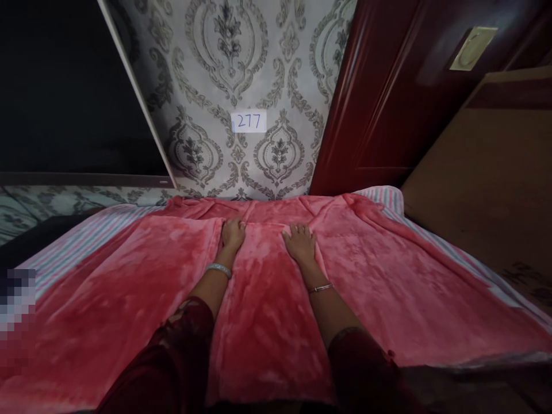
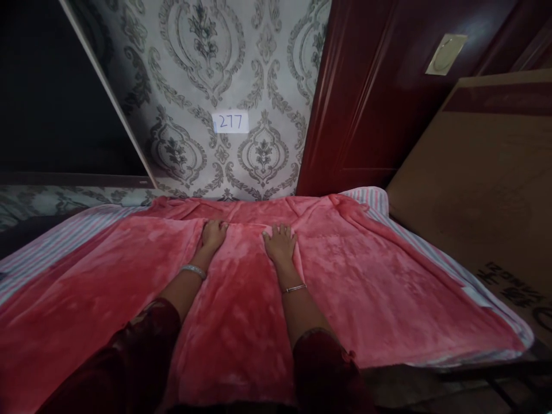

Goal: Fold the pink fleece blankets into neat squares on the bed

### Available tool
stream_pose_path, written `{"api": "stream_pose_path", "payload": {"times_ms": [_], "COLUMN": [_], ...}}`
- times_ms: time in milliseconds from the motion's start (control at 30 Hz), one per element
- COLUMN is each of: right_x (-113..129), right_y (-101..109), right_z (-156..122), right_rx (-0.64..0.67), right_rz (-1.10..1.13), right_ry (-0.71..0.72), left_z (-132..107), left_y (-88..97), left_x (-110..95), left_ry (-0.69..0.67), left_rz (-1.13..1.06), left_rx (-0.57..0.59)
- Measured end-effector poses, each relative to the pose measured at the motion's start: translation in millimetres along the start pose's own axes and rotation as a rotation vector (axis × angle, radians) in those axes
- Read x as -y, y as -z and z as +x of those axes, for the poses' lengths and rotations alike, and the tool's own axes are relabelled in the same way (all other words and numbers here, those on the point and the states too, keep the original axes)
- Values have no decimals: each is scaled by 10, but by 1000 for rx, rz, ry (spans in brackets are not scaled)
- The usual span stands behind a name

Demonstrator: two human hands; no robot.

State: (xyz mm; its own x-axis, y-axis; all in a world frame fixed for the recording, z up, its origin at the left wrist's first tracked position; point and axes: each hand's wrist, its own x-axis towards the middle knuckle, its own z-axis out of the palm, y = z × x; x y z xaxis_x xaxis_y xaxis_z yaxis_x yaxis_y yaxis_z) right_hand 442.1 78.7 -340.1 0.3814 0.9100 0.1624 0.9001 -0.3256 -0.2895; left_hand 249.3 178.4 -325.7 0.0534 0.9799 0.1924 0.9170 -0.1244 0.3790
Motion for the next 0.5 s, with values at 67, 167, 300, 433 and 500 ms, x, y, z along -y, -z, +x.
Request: {"api": "stream_pose_path", "payload": {"times_ms": [67,167,300,433,500], "right_x": [3,7,-3,-23,-30], "right_y": [-8,-16,-34,-55,-63], "right_z": [-14,-38,-34,-9,-9], "right_rx": [-11,-39,-32,-19,-29], "right_rz": [-6,-9,-8,4,13], "right_ry": [7,19,9,4,8], "left_z": [30,53,-207,-780,-998], "left_y": [44,193,356,238,138], "left_x": [-3,-52,-148,-132,-75], "left_ry": [10,18,-71,-333,-405], "left_rz": [-6,-22,-20,50,117], "left_rx": [23,78,110,156,195]}}
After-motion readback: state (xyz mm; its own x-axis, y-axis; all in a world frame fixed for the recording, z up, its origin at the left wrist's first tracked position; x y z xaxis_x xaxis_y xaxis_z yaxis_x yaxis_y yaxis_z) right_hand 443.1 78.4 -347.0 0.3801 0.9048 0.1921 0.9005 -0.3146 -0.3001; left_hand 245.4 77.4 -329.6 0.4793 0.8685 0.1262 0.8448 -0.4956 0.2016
